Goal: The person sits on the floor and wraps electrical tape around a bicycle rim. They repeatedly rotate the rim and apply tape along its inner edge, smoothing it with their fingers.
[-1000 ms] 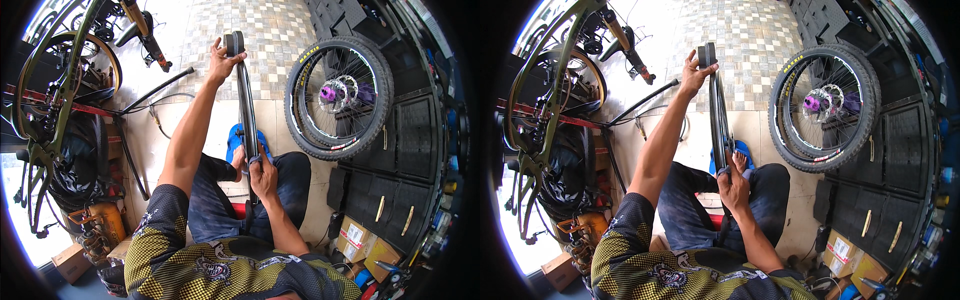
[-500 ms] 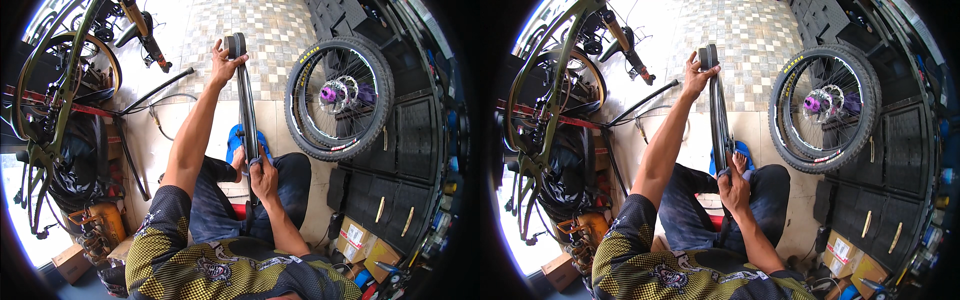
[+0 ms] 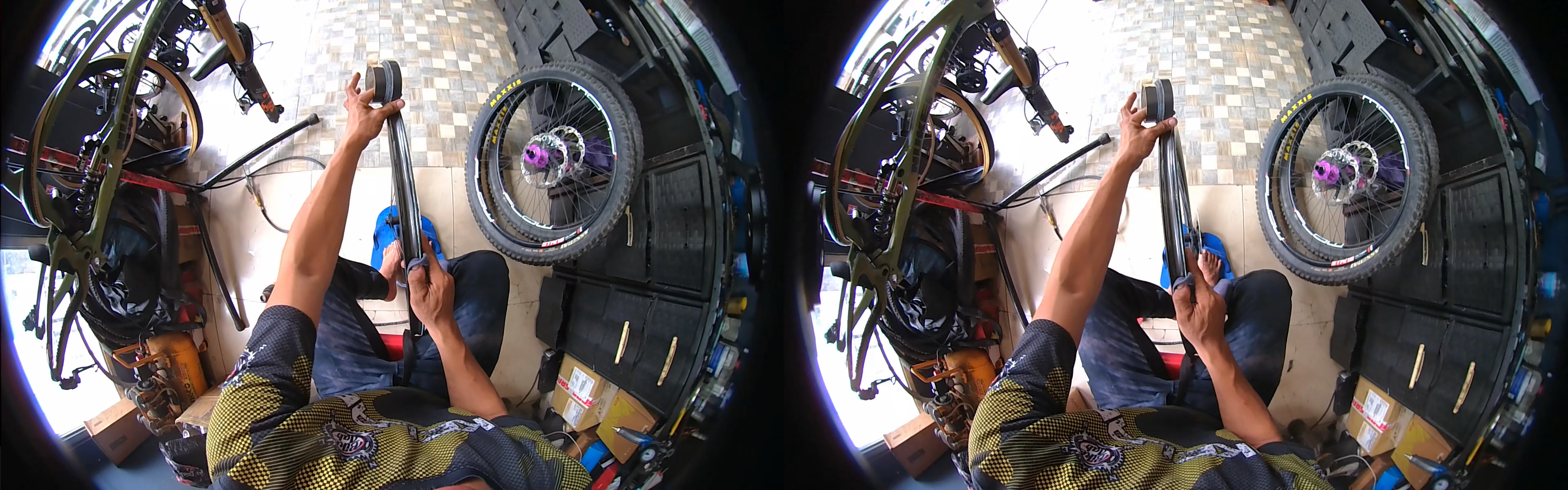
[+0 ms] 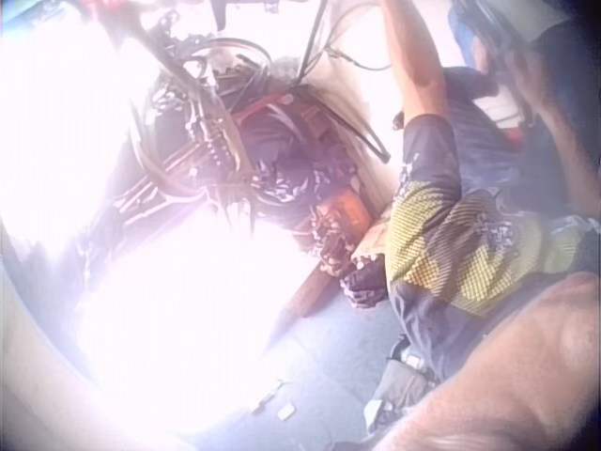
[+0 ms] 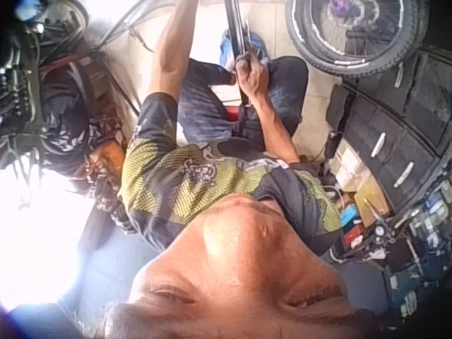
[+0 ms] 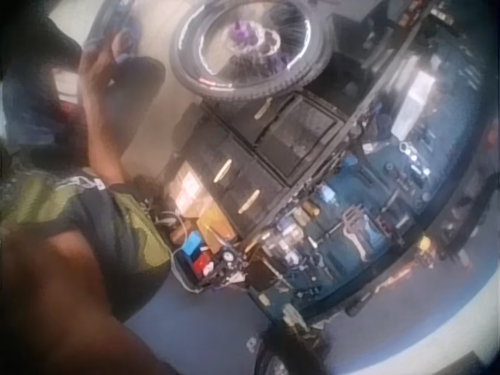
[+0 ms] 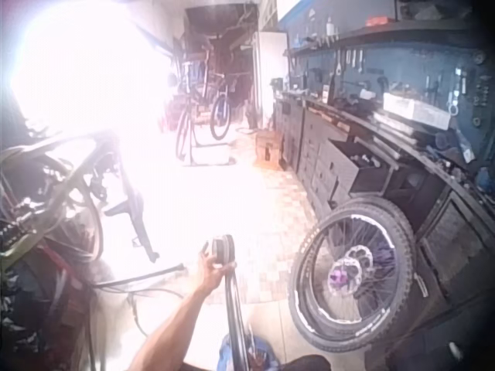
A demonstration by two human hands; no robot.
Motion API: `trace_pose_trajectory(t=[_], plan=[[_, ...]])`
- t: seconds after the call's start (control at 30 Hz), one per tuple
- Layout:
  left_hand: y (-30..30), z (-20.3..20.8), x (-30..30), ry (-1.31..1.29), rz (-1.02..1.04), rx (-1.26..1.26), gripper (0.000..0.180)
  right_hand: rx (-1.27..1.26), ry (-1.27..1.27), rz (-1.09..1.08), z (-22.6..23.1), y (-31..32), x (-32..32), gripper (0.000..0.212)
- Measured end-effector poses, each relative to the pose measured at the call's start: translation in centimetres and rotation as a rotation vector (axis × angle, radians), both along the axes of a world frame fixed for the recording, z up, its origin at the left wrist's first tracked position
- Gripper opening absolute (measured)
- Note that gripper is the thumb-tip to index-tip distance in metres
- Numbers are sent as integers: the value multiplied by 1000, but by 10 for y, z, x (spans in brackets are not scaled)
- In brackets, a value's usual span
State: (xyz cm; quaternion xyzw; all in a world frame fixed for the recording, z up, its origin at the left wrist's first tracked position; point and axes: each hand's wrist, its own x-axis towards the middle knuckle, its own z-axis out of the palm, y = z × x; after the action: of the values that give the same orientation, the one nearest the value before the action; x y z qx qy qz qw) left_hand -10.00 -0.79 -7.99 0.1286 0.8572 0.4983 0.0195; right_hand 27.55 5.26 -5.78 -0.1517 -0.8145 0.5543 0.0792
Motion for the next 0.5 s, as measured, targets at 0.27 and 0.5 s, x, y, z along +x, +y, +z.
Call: trace_pose_trajectory(t=[0.27,0.5], plan=[[-14,1,-3,-478,-24,286,45,35,-8,41,4,-2,-1,70],[2,33,23,-653,-35,382,50,257,235,-148,61,13,-30,21]])
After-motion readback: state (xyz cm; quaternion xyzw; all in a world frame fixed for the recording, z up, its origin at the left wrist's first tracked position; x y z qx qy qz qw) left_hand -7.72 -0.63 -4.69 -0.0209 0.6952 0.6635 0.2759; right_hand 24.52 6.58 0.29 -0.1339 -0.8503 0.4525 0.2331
